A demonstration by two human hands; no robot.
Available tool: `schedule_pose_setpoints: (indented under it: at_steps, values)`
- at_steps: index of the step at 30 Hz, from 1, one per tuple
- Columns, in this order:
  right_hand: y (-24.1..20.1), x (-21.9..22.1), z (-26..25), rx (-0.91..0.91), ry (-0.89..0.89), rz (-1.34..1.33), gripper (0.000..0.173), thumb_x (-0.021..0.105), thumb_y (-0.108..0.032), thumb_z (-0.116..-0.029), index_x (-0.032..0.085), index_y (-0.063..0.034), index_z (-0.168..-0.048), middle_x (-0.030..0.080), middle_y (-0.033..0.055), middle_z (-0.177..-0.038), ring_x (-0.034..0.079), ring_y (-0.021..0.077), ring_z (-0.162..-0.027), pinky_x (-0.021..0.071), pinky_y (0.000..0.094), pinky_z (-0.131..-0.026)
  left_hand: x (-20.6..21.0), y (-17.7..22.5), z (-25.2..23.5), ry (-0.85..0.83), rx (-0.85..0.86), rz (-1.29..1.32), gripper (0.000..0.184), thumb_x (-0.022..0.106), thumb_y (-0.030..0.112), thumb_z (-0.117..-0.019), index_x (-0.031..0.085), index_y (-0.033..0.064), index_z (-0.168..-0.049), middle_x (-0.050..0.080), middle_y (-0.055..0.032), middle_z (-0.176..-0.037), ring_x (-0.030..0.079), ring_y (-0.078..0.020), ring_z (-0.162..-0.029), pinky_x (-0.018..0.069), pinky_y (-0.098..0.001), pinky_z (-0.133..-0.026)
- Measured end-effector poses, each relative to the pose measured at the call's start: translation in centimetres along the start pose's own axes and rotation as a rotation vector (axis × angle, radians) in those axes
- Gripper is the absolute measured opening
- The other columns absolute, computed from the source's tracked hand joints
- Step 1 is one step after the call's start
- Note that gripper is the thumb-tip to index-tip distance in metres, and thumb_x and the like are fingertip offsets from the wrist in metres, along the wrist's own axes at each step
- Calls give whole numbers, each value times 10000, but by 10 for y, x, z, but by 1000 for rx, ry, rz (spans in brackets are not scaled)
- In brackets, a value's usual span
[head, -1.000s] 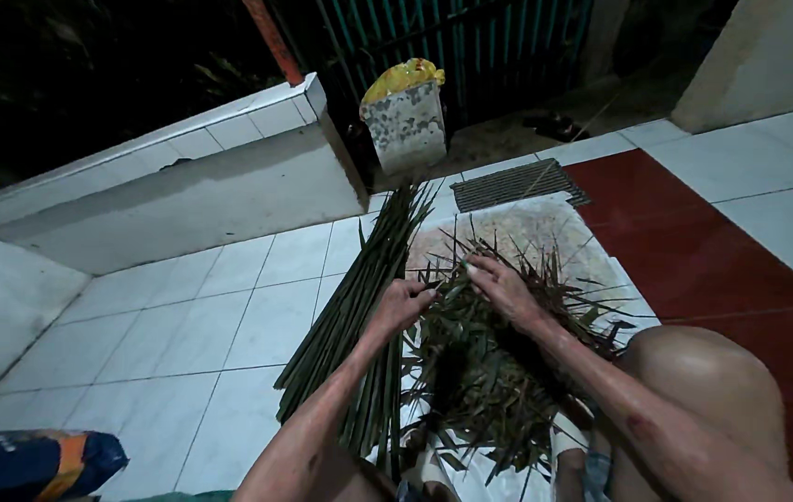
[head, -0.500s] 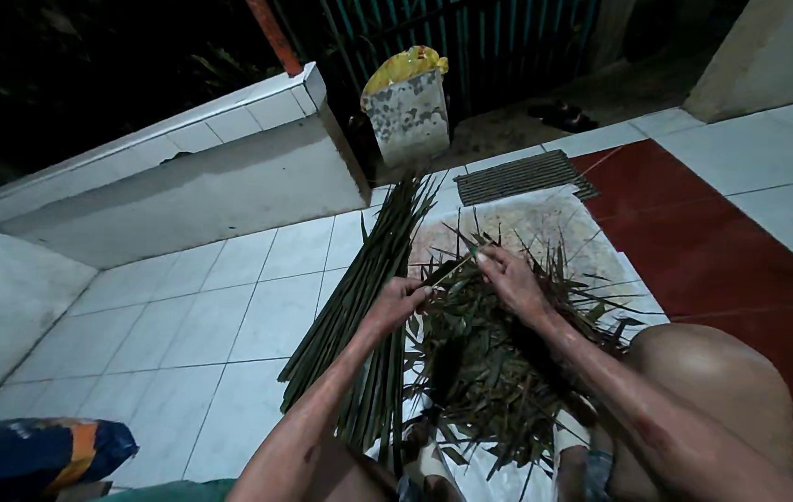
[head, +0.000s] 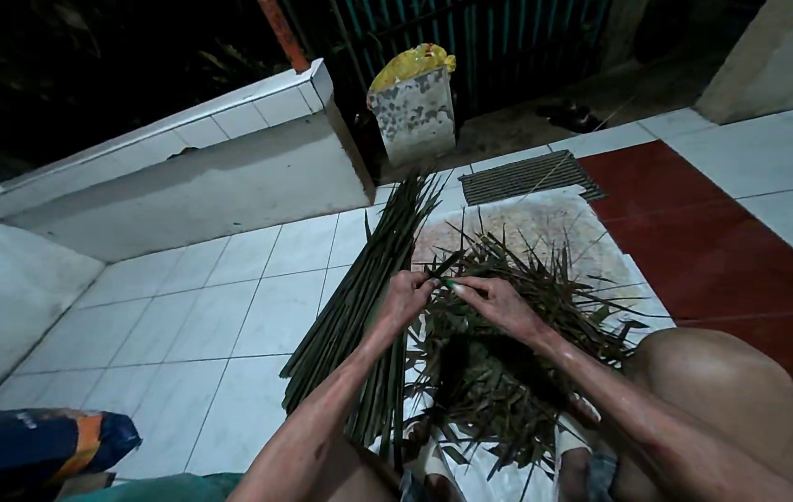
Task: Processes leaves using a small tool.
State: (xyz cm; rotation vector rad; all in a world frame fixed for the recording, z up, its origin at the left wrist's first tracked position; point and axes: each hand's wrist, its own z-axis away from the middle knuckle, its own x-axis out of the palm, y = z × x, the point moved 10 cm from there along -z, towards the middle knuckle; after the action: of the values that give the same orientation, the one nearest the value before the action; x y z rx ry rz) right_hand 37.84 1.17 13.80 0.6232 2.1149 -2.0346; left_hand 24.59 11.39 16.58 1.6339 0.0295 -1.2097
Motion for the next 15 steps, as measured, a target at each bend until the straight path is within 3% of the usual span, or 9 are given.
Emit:
schedule_pose_setpoints:
  at_steps: [4, 15]
  values:
    - [-3, -4, -1, 26, 44, 38, 407, 522, -453, -1056, 721, -199, -1304, 749, 38, -1118, 694, 157, -1012, 544, 451, -934, -1, 10, 3, 41, 6, -129, 344, 561, 292, -1055, 723, 54, -866, 645, -55, -748, 613, -152, -707, 524, -377, -725]
    - [-11, -3, -6, 81, 114, 58, 376, 530, -422, -1062, 719, -211, -1310, 753, 51, -1081, 700, 189, -988, 546, 483, -903, -2, 23, 8, 152, 109, -351, 248, 537, 167, -1038, 745, 34, -1010, 722, -131, -881, 706, -278, -855, 573, -482, -821]
